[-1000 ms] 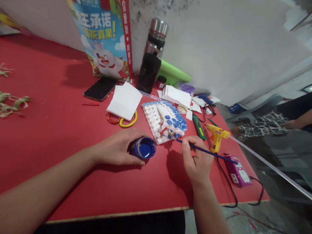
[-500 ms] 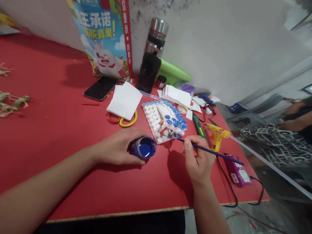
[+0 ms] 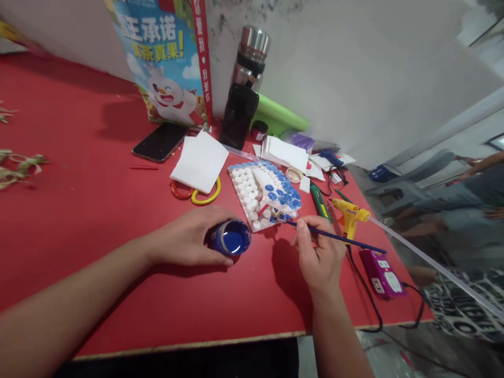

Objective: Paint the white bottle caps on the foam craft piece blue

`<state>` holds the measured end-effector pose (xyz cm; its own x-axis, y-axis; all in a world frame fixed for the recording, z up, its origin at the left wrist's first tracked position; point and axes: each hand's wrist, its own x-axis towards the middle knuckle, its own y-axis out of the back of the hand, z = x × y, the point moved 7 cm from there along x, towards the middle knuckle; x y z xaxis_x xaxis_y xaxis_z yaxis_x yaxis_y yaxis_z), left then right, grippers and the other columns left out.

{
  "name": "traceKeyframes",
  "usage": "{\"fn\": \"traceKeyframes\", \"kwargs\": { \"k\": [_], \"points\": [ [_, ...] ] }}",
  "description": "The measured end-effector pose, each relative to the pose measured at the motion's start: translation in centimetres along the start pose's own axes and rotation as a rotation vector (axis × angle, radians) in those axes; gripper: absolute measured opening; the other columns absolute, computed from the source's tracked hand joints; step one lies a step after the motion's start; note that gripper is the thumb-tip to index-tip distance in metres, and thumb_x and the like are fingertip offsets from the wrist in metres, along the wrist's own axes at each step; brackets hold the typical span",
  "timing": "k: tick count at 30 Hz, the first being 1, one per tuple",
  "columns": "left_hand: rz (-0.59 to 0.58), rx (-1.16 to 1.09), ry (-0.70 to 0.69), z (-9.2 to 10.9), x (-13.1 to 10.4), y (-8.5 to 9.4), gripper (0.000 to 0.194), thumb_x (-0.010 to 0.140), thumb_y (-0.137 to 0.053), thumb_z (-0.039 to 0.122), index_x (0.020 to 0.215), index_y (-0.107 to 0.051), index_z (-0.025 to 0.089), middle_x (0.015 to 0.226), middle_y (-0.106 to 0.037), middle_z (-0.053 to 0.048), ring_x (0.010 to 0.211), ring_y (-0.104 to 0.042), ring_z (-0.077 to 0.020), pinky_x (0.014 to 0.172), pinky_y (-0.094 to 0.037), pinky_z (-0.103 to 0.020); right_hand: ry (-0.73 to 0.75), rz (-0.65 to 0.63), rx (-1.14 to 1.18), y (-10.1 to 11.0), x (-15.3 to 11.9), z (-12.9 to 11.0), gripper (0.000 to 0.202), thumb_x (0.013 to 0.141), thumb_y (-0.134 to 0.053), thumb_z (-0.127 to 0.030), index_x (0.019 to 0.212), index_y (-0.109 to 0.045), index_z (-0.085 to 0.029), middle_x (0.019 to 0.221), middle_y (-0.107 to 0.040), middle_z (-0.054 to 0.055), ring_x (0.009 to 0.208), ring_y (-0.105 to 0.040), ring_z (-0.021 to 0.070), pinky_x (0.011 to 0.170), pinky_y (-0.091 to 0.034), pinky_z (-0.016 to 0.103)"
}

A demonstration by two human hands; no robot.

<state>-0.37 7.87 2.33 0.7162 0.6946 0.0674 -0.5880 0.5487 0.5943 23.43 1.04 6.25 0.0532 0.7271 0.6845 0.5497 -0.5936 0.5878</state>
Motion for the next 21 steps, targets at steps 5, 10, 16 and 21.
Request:
{"fn": "traceKeyframes", "kwargs": {
  "k": [5, 10, 16, 21],
  "points": [
    [0.005, 0.000, -0.010, 0.0, 0.0, 0.1, 0.054, 0.077, -0.092, 0.038, 0.126, -0.074, 0.023, 0.118, -0.079, -0.006, 0.106, -0.073, -0.0283, 0.090, -0.054, -0.034, -0.051, 0.030, 0.030, 0.2, 0.1, 0.4, 0.014, 0.107, -0.060, -0.025, 0.095, -0.066, -0.022, 0.070, -0.067, -0.004, 0.053, -0.064, 0.0122, 0.057, -0.051, 0.026],
    [0.000, -0.003, -0.014, -0.1, 0.0, 0.0, 0.054, 0.077, -0.092, 0.038, 0.126, -0.074, 0.024, 0.119, -0.079, -0.005, 0.107, -0.073, -0.0281, 0.090, -0.055, -0.034, -0.087, -0.010, 0.048, -0.1, 0.0, 0.7, 0.016, 0.108, -0.060, -0.028, 0.094, -0.067, -0.022, 0.069, -0.068, -0.004, 0.053, -0.064, 0.0129, 0.057, -0.051, 0.027],
    [0.001, -0.005, -0.011, -0.2, 0.1, -0.1, 0.055, 0.076, -0.092, 0.037, 0.126, -0.074, 0.023, 0.118, -0.079, -0.005, 0.105, -0.073, -0.0271, 0.088, -0.055, -0.032, -0.144, -0.002, 0.081, 0.0, -0.3, 1.3, 0.017, 0.108, -0.060, -0.030, 0.094, -0.067, -0.023, 0.066, -0.065, -0.005, 0.050, -0.062, 0.0126, 0.055, -0.050, 0.027],
    [0.002, -0.016, -0.014, -0.1, 0.0, 0.0, 0.053, 0.076, -0.092, 0.036, 0.125, -0.074, 0.023, 0.116, -0.079, -0.004, 0.104, -0.073, -0.0265, 0.088, -0.055, -0.031, -0.132, -0.008, 0.049, -0.1, -0.1, 1.1, 0.020, 0.108, -0.060, -0.030, 0.091, -0.067, -0.022, 0.065, -0.065, -0.004, 0.052, -0.062, 0.0131, 0.057, -0.050, 0.027]
  ]
}}
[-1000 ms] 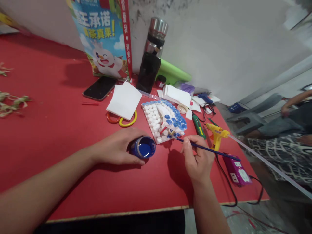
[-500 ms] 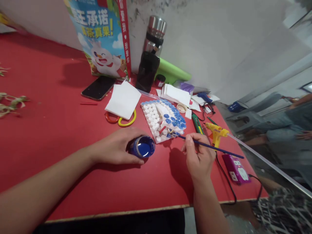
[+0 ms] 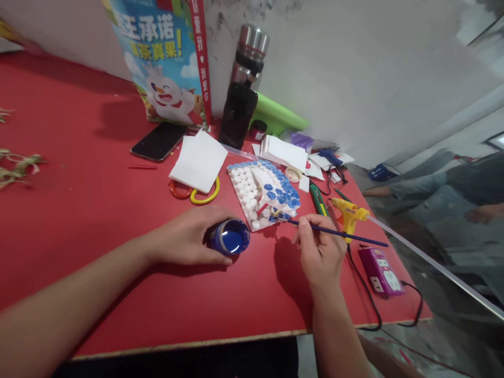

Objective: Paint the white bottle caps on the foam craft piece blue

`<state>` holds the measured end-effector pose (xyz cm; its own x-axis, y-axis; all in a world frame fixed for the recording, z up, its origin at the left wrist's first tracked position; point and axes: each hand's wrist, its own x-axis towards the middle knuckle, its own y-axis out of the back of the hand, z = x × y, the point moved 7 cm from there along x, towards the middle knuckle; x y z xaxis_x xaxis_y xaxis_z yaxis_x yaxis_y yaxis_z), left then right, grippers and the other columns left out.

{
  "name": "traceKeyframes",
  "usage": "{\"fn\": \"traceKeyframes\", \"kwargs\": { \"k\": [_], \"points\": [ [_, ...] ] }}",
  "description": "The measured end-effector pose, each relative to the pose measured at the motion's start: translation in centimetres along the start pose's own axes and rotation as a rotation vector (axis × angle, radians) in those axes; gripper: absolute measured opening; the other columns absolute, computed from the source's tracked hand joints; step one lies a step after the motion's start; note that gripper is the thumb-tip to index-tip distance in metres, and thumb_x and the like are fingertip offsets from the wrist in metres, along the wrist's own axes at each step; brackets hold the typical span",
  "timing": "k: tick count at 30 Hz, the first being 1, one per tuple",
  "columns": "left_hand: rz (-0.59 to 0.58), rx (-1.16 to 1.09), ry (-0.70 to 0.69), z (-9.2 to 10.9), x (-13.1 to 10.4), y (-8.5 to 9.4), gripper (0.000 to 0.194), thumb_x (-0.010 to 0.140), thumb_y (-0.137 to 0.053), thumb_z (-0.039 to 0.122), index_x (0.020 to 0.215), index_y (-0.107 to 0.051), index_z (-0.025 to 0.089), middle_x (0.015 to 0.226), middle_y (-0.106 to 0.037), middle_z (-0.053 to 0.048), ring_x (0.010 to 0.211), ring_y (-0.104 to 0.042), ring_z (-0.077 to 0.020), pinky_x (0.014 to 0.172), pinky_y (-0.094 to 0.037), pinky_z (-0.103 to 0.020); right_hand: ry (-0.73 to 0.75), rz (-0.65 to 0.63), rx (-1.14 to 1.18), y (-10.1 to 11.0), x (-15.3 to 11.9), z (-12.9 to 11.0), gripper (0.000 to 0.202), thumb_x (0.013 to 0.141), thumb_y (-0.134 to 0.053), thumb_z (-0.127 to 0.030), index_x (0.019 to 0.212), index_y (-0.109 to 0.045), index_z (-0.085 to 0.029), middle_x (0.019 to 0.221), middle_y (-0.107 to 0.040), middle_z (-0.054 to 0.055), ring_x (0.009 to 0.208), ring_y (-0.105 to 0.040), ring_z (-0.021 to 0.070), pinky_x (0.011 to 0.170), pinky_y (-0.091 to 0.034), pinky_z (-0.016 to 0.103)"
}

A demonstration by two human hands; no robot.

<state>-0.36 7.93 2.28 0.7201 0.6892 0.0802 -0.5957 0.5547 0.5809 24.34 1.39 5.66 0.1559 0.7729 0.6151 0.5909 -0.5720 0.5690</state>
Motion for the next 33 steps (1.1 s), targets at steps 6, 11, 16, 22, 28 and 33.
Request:
{"fn": "traceKeyframes", "kwargs": {
  "k": [6, 11, 16, 22, 28, 33],
  "points": [
    [0.003, 0.012, 0.012, 0.03, -0.02, 0.02, 0.053, 0.077, -0.092, 0.038, 0.124, -0.074, 0.023, 0.114, -0.078, -0.005, 0.100, -0.072, -0.0259, 0.086, -0.054, -0.031, 0.027, -0.010, 0.024, -0.06, 0.09, -0.30, 0.017, 0.108, -0.060, -0.028, 0.093, -0.067, -0.022, 0.066, -0.066, -0.004, 0.051, -0.061, 0.0121, 0.055, -0.049, 0.026],
    [0.006, 0.029, 0.025, -0.18, -0.08, 0.03, 0.054, 0.075, -0.093, 0.037, 0.123, -0.074, 0.023, 0.115, -0.078, -0.005, 0.101, -0.072, -0.0262, 0.088, -0.055, -0.031, 0.005, 0.010, 0.040, 0.08, 0.00, 0.03, 0.017, 0.108, -0.060, -0.028, 0.094, -0.067, -0.022, 0.064, -0.065, -0.005, 0.050, -0.060, 0.0122, 0.054, -0.048, 0.026],
    [0.001, 0.042, 0.023, -0.33, -0.14, -0.06, 0.057, 0.076, -0.092, 0.041, 0.127, -0.073, 0.022, 0.121, -0.078, -0.007, 0.107, -0.073, -0.0295, 0.091, -0.055, -0.034, 0.000, 0.000, 0.027, 0.09, -0.23, 0.11, 0.018, 0.107, -0.061, -0.028, 0.092, -0.067, -0.022, 0.067, -0.066, -0.004, 0.053, -0.063, 0.0131, 0.057, -0.050, 0.027],
    [0.021, 0.053, -0.003, -0.25, -0.31, 0.03, 0.057, 0.076, -0.094, 0.042, 0.125, -0.072, 0.023, 0.120, -0.078, -0.007, 0.108, -0.073, -0.0303, 0.092, -0.056, -0.036, -0.022, 0.036, 0.039, 0.39, -0.26, 0.03, 0.019, 0.108, -0.061, -0.030, 0.091, -0.066, -0.022, 0.065, -0.064, -0.004, 0.052, -0.062, 0.0142, 0.055, -0.050, 0.028],
    [0.026, 0.066, -0.007, -0.25, -0.33, 0.09, 0.054, 0.077, -0.092, 0.041, 0.124, -0.072, 0.023, 0.120, -0.077, -0.008, 0.110, -0.071, -0.0312, 0.093, -0.055, -0.037, -0.008, 0.006, 0.031, 0.06, -0.28, 0.10, 0.019, 0.108, -0.061, -0.028, 0.091, -0.067, -0.022, 0.069, -0.066, -0.003, 0.055, -0.063, 0.0131, 0.057, -0.050, 0.026],
    [0.027, 0.030, 0.017, -0.27, -0.32, 0.12, 0.054, 0.075, -0.093, 0.039, 0.123, -0.073, 0.024, 0.119, -0.077, -0.008, 0.107, -0.072, -0.0304, 0.090, -0.056, -0.037, -0.022, 0.019, 0.079, 0.15, -0.35, 0.31, 0.017, 0.108, -0.060, -0.028, 0.094, -0.067, -0.022, 0.071, -0.068, -0.003, 0.054, -0.064, 0.0122, 0.057, -0.051, 0.025]
  ]
}}
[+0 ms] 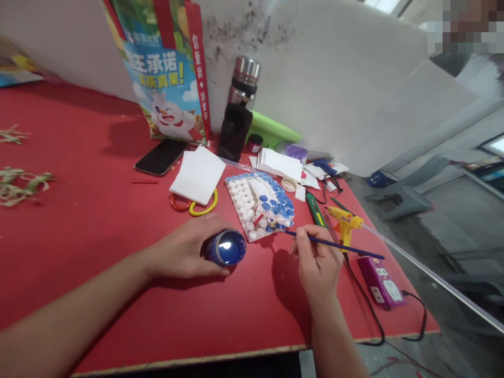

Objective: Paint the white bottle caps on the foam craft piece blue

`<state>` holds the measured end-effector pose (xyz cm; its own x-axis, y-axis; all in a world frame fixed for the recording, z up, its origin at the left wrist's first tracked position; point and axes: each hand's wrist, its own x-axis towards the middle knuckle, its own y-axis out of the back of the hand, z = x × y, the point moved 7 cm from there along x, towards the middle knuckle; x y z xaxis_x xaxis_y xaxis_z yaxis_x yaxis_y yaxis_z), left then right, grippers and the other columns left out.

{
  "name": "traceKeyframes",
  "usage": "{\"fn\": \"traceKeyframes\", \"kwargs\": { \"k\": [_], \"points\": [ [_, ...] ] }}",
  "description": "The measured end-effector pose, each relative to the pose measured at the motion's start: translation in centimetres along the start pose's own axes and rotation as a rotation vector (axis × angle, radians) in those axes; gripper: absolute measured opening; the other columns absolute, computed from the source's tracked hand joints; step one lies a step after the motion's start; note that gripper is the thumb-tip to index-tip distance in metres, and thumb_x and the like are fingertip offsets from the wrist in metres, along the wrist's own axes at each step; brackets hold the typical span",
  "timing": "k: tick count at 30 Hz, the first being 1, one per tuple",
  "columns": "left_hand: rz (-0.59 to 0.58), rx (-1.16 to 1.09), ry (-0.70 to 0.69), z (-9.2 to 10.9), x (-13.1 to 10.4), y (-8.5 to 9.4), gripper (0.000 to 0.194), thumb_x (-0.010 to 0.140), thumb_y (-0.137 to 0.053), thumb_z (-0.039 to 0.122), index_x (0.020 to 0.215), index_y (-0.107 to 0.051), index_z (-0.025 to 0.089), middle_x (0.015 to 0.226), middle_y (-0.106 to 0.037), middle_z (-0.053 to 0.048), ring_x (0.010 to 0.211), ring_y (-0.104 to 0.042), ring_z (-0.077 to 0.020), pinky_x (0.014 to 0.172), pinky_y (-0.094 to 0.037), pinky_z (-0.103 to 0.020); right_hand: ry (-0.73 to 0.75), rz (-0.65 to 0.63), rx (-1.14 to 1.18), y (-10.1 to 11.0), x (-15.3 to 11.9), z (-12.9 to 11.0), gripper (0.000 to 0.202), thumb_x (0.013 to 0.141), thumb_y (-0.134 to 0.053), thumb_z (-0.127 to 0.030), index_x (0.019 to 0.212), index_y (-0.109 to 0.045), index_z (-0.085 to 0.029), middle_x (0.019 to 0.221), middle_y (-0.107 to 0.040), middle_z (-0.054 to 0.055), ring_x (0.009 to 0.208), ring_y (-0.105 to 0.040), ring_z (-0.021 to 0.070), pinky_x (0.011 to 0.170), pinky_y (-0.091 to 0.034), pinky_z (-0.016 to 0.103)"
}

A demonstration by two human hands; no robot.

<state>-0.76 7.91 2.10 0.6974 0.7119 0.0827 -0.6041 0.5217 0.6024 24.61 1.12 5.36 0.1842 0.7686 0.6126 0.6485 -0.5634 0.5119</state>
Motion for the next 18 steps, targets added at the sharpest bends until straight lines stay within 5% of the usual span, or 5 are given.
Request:
{"fn": "traceKeyframes", "kwargs": {
  "k": [18],
  "points": [
    [-0.006, 0.001, 0.024, -0.08, 0.11, 0.05, 0.053, 0.076, -0.091, 0.041, 0.123, -0.074, 0.023, 0.118, -0.076, -0.008, 0.108, -0.072, -0.0307, 0.091, -0.057, -0.037, -0.071, -0.006, 0.002, -0.14, -0.05, 0.61, 0.022, 0.109, -0.059, -0.036, 0.092, -0.066, -0.022, 0.071, -0.069, -0.002, 0.054, -0.064, 0.0141, 0.056, -0.050, 0.028]
  ]
}}
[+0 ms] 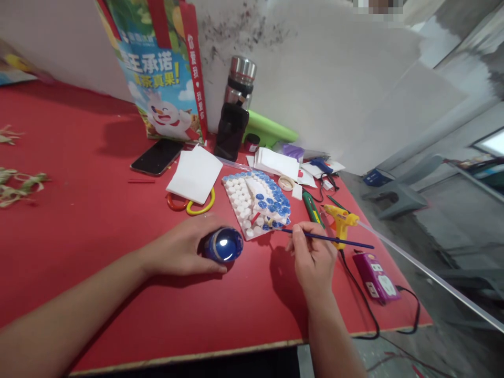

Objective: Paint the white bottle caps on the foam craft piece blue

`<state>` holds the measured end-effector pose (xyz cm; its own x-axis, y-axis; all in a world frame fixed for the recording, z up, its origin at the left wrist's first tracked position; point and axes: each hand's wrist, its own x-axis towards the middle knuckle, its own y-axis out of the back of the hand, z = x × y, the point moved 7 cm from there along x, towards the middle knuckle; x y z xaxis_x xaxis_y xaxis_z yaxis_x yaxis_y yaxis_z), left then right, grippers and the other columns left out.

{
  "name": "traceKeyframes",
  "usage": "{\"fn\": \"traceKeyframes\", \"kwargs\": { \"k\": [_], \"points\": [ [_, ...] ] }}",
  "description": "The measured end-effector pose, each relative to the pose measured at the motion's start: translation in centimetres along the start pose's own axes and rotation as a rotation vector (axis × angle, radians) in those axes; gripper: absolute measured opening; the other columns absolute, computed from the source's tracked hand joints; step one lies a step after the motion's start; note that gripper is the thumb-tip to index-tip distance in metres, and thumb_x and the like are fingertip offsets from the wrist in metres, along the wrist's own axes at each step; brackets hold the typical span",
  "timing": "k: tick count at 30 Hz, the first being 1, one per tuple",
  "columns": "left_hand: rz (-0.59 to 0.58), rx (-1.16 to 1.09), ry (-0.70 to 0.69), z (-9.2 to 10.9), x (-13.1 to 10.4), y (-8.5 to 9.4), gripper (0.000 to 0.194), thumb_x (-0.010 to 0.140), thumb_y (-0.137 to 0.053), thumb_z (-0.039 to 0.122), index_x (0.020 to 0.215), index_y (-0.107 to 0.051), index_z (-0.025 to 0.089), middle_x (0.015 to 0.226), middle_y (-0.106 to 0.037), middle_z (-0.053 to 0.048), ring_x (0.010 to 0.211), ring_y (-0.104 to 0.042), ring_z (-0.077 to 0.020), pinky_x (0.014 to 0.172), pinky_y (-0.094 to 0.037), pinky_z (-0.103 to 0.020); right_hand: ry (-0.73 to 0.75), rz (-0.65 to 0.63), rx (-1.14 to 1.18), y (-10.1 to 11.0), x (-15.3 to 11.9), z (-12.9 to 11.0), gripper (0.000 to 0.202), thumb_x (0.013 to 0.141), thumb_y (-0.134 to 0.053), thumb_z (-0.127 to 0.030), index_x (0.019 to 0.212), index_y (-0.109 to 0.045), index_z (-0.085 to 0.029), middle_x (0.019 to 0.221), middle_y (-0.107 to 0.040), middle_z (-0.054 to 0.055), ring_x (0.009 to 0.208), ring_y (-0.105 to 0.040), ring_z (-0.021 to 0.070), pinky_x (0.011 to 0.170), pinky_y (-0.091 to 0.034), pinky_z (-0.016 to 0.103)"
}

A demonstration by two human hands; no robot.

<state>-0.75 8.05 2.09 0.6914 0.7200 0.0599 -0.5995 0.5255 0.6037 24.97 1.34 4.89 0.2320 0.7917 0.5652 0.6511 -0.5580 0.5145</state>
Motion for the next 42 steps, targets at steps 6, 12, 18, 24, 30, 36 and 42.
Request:
{"fn": "traceKeyframes", "kwargs": {
  "k": [6, 12, 18, 24, 30, 36, 42],
  "points": [
    [0.007, 0.014, -0.016, -0.03, -0.06, -0.02, 0.054, 0.078, -0.091, 0.042, 0.124, -0.073, 0.023, 0.120, -0.076, -0.008, 0.108, -0.072, -0.0304, 0.092, -0.056, -0.036, -0.036, -0.037, 0.030, -0.32, 0.06, 0.14, 0.025, 0.109, -0.060, -0.040, 0.092, -0.066, -0.023, 0.065, -0.067, -0.004, 0.051, -0.063, 0.0144, 0.055, -0.050, 0.028],
    [0.009, 0.042, -0.015, 0.08, -0.07, -0.06, 0.051, 0.079, -0.089, 0.043, 0.123, -0.073, 0.024, 0.119, -0.077, -0.008, 0.106, -0.073, -0.0302, 0.090, -0.057, -0.035, -0.047, -0.002, 0.017, -0.10, 0.05, 0.46, 0.025, 0.110, -0.060, -0.041, 0.094, -0.066, -0.023, 0.064, -0.065, -0.005, 0.050, -0.063, 0.0146, 0.054, -0.050, 0.028],
    [0.015, 0.053, -0.034, 0.15, -0.03, -0.01, 0.051, 0.079, -0.090, 0.044, 0.123, -0.073, 0.024, 0.120, -0.077, -0.008, 0.107, -0.072, -0.0303, 0.091, -0.056, -0.036, -0.034, -0.004, 0.017, -0.11, 0.00, 0.48, 0.022, 0.109, -0.061, -0.038, 0.094, -0.067, -0.022, 0.065, -0.066, -0.005, 0.051, -0.063, 0.0138, 0.054, -0.050, 0.026],
    [0.020, 0.043, -0.032, 0.00, -0.04, -0.01, 0.053, 0.078, -0.092, 0.042, 0.124, -0.072, 0.024, 0.120, -0.077, -0.009, 0.107, -0.071, -0.0308, 0.090, -0.055, -0.037, -0.044, 0.006, 0.041, 0.00, 0.05, 0.30, 0.023, 0.109, -0.061, -0.036, 0.091, -0.066, -0.023, 0.063, -0.065, -0.005, 0.051, -0.063, 0.0138, 0.055, -0.051, 0.026],
    [0.022, 0.021, -0.064, 0.16, 0.03, 0.06, 0.052, 0.080, -0.091, 0.041, 0.125, -0.072, 0.025, 0.120, -0.076, -0.008, 0.107, -0.071, -0.0297, 0.090, -0.055, -0.035, -0.055, -0.001, 0.034, -0.16, -0.03, 0.46, 0.021, 0.108, -0.062, -0.036, 0.092, -0.066, -0.023, 0.063, -0.066, -0.005, 0.050, -0.062, 0.0138, 0.053, -0.050, 0.027],
    [0.022, 0.030, -0.068, 0.16, -0.03, -0.01, 0.051, 0.079, -0.092, 0.037, 0.124, -0.072, 0.024, 0.119, -0.077, -0.007, 0.108, -0.071, -0.0297, 0.092, -0.054, -0.035, -0.055, 0.020, 0.069, -0.05, -0.10, 0.37, 0.021, 0.109, -0.061, -0.036, 0.093, -0.066, -0.023, 0.063, -0.065, -0.006, 0.050, -0.062, 0.0133, 0.055, -0.051, 0.026],
    [0.029, 0.018, -0.063, 0.01, -0.04, -0.05, 0.052, 0.080, -0.091, 0.042, 0.125, -0.072, 0.025, 0.119, -0.076, -0.007, 0.107, -0.071, -0.0294, 0.089, -0.054, -0.035, -0.059, -0.033, 0.060, -0.52, -0.13, 0.69, 0.021, 0.109, -0.061, -0.038, 0.096, -0.067, -0.023, 0.066, -0.067, -0.004, 0.052, -0.065, 0.0148, 0.055, -0.051, 0.028]
  ]
}}
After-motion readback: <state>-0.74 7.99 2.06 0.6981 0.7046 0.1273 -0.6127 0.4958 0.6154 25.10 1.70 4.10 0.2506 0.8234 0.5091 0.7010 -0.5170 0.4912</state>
